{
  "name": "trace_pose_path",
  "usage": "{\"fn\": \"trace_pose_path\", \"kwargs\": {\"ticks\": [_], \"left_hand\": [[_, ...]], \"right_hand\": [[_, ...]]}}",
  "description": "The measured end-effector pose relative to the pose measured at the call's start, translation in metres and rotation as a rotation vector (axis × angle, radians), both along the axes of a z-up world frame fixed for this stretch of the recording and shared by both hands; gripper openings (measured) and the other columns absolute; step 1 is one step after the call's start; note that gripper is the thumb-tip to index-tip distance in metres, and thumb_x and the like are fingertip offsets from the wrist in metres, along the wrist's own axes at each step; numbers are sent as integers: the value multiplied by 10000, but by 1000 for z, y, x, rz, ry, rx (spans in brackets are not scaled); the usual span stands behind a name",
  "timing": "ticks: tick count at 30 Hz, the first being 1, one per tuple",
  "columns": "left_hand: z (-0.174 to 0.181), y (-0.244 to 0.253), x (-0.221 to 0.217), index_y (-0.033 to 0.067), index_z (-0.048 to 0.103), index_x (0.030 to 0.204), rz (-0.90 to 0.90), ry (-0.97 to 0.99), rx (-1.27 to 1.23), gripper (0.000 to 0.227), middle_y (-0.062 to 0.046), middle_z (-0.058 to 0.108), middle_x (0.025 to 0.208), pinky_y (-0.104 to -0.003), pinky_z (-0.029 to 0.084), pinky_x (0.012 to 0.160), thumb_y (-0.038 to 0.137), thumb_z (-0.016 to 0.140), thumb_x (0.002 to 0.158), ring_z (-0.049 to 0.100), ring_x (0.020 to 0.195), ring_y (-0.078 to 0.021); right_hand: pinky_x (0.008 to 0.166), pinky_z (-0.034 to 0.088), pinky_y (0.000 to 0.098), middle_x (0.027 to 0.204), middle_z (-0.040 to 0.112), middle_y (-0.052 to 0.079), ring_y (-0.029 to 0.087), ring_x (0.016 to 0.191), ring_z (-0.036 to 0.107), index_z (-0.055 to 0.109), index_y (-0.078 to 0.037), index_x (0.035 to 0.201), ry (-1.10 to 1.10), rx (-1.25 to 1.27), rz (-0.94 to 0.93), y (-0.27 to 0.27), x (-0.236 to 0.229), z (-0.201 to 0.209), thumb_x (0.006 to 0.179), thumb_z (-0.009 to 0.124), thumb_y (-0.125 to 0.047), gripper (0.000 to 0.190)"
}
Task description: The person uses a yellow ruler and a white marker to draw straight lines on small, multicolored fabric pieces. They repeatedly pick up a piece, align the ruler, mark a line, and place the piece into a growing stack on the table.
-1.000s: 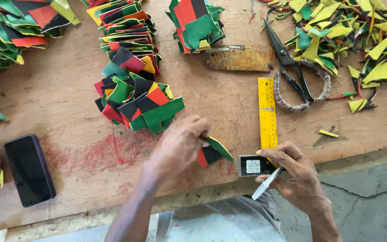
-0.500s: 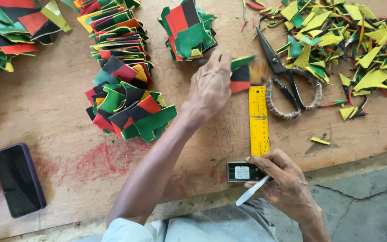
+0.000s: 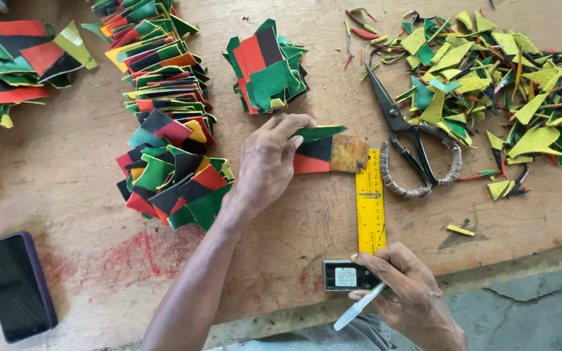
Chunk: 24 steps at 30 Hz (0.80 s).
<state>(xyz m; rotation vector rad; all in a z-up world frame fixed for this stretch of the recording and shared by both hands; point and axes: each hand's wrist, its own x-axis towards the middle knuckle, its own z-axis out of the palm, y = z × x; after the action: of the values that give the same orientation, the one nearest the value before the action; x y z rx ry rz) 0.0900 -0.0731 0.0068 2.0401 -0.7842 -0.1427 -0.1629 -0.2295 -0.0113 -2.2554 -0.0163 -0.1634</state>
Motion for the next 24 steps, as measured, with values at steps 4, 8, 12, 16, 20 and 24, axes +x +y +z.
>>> {"fn": "trace_pose_path", "kwargs": {"ticks": [4, 8, 12, 16, 20, 24], "left_hand": [[-3, 4, 6, 88, 673, 1143, -56, 36, -67, 256, -86, 715, 1054, -367, 570, 846, -39, 662, 921, 732, 975, -264], [-4, 4, 3, 97, 704, 1119, -37, 25, -28, 252, -86, 705, 1019, -369, 566, 809, -40, 670, 910, 727, 928, -265], [-4, 1, 0, 60, 677, 1120, 29, -22, -32, 243, -102, 683, 1038, -397, 547, 798, -45, 671, 901, 695, 932, -297], [-1, 2, 1, 111, 692, 1043, -25, -43, 123, 185, -63, 677, 1045, -396, 566, 775, -33, 667, 929, 728, 929, -259], [9, 7, 0, 89, 615, 1094, -141, -8, 151, 342, -68, 606, 1152, -418, 555, 865, 104, 811, 814, 683, 1029, -287], [17, 9, -1, 71, 573, 1137, -201, -33, 188, 514, -57, 577, 1244, -438, 516, 923, 153, 859, 718, 623, 1151, -313]], "right_hand": [[664, 559, 346, 866, 634, 65, 222, 782, 642, 713, -61, 1146, 98, -3, -30, 0, 0, 2, 658, 904, -235, 552], [664, 546, 342, 860, 630, 59, 219, 780, 627, 712, -48, 1139, 56, -15, -15, -1, 3, 2, 657, 905, -248, 557], [669, 540, 336, 863, 634, 53, 214, 781, 624, 713, -49, 1138, 45, -14, -13, -1, 4, 2, 649, 908, -258, 566], [668, 540, 339, 859, 631, 57, 215, 778, 625, 714, -51, 1133, 46, -20, -12, 0, 4, 2, 644, 911, -262, 567], [657, 543, 341, 862, 635, 56, 212, 774, 631, 715, -58, 1135, 47, -9, -21, 1, 4, 3, 649, 908, -255, 559], [650, 548, 342, 857, 631, 57, 213, 771, 634, 710, -62, 1150, 59, -9, -24, 1, 4, 4, 649, 904, -251, 569]]}}
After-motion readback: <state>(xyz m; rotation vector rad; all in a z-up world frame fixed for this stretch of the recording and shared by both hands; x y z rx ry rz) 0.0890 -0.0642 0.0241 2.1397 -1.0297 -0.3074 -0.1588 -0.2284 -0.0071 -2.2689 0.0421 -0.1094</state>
